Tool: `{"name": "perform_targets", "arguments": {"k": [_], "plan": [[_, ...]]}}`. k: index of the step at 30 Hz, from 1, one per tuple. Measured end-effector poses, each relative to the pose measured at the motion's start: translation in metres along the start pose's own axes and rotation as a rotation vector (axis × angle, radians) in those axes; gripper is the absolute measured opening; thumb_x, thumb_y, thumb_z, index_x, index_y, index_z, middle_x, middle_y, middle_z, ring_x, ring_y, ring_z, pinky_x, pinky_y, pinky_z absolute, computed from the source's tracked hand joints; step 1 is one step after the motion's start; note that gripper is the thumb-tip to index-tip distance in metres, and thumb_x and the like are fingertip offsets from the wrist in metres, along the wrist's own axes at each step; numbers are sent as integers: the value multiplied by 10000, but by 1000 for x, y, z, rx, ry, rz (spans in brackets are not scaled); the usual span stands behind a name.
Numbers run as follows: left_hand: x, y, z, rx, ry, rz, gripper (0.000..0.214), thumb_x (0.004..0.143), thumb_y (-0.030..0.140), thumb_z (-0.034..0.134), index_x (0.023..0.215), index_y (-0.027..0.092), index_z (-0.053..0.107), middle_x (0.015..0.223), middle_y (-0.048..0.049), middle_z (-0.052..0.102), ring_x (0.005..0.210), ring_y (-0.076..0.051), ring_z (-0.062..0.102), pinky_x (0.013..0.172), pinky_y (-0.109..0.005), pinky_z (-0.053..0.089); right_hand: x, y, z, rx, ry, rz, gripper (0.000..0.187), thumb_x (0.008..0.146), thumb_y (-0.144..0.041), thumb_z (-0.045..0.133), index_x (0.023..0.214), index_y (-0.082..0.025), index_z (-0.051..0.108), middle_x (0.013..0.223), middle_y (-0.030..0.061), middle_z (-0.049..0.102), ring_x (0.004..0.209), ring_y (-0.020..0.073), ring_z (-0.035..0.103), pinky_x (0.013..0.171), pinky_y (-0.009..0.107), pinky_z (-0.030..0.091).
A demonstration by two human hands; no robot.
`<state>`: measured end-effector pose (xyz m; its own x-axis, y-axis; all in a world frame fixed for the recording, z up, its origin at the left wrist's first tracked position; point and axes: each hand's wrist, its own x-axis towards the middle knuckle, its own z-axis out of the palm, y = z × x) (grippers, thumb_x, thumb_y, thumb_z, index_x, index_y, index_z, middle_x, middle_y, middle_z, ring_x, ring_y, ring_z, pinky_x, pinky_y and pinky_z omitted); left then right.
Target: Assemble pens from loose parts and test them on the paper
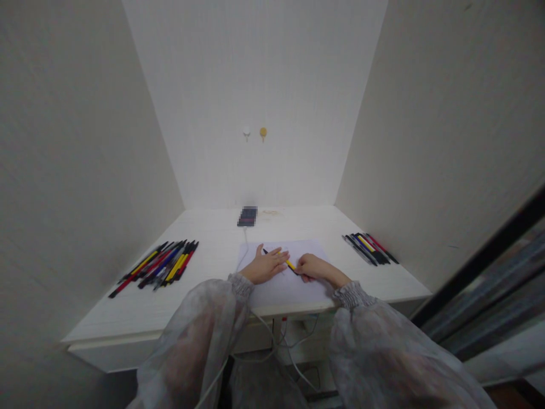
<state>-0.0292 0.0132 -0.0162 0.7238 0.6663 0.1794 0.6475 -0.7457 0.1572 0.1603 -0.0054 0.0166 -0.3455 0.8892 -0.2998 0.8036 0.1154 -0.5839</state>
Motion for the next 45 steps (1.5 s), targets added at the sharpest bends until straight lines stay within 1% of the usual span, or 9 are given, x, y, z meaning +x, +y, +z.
{"name": "perform_targets", "arguments": {"k": [6, 10, 14, 20, 24, 27, 34, 39, 45], "plan": [[-6, -2, -3, -27, 121, -84, 544, 847, 431, 284, 1338, 260, 123, 1386, -88, 240, 1242, -196, 271, 993, -503, 89, -12, -4, -13, 129, 69, 43, 187, 667, -161, 436, 523, -112, 543, 425, 17, 535, 355, 72, 393, 402, 188, 323], [-9, -8, -1, -72, 216, -190, 443, 836, 342, 358, 1266, 245, 320, 1332, -79, 356, 1203, -188, 328, 992, -472, 133, -12, 2, -19, -29, 115, 99, 197, 654, -141, 421, 553, -95, 583, 475, 58, 576, 370, 94, 428, 432, 215, 343], [-9, -17, 1, -133, 240, -284, 247, 810, 260, 418, 1008, 236, 563, 1169, -53, 530, 1124, -186, 410, 973, -460, 176, -8, 9, -17, -222, 136, 114, 234, 669, -165, 423, 595, -81, 628, 544, 100, 615, 444, 130, 511, 483, 230, 365], [-11, -20, -4, -205, 183, -247, 184, 791, 229, 455, 904, 237, 600, 1070, -35, 577, 1069, -191, 437, 925, -438, 236, -9, 9, -17, -434, 186, 154, 280, 718, -236, 438, 830, -91, 650, 840, 163, 647, 720, 219, 601, 572, 266, 394], [-11, -17, -8, -207, 193, -255, 138, 782, 239, 471, 814, 213, 602, 990, -28, 594, 1012, -191, 461, 891, -409, 263, -11, 3, -15, -526, 369, 185, 304, 773, -293, 412, 906, -114, 618, 916, 165, 629, 796, 252, 592, 597, 288, 394], [-11, -16, -9, -209, 213, -242, 134, 783, 251, 467, 800, 208, 592, 959, -22, 598, 983, -186, 470, 879, -391, 268, -9, -7, -8, -532, 437, 88, 302, 804, -315, 393, 890, -133, 618, 877, 141, 638, 790, 224, 587, 616, 270, 381], [-10, -15, -11, -226, 252, -190, 164, 801, 273, 430, 856, 217, 574, 919, 5, 612, 914, -153, 505, 891, -344, 271, 8, -28, 12, -332, 353, -222, 294, 785, -376, 454, 842, -172, 658, 825, 68, 658, 744, 153, 573, 635, 219, 360], [-8, -15, -12, -259, 278, -147, 160, 797, 271, 439, 878, 213, 563, 925, -2, 614, 908, -152, 515, 866, -318, 294, 15, -28, 16, -288, 344, -220, 237, 766, -279, 470, 838, -167, 666, 819, 56, 666, 751, 146, 575, 661, 213, 362], [-9, -16, -8, -208, 295, -189, 168, 793, 238, 449, 940, 223, 529, 984, 7, 607, 961, -149, 505, 935, -362, 193, 16, -21, 15, -284, 351, -192, 235, 759, -244, 464, 841, -168, 670, 822, 58, 668, 745, 142, 577, 661, 209, 365]]}}
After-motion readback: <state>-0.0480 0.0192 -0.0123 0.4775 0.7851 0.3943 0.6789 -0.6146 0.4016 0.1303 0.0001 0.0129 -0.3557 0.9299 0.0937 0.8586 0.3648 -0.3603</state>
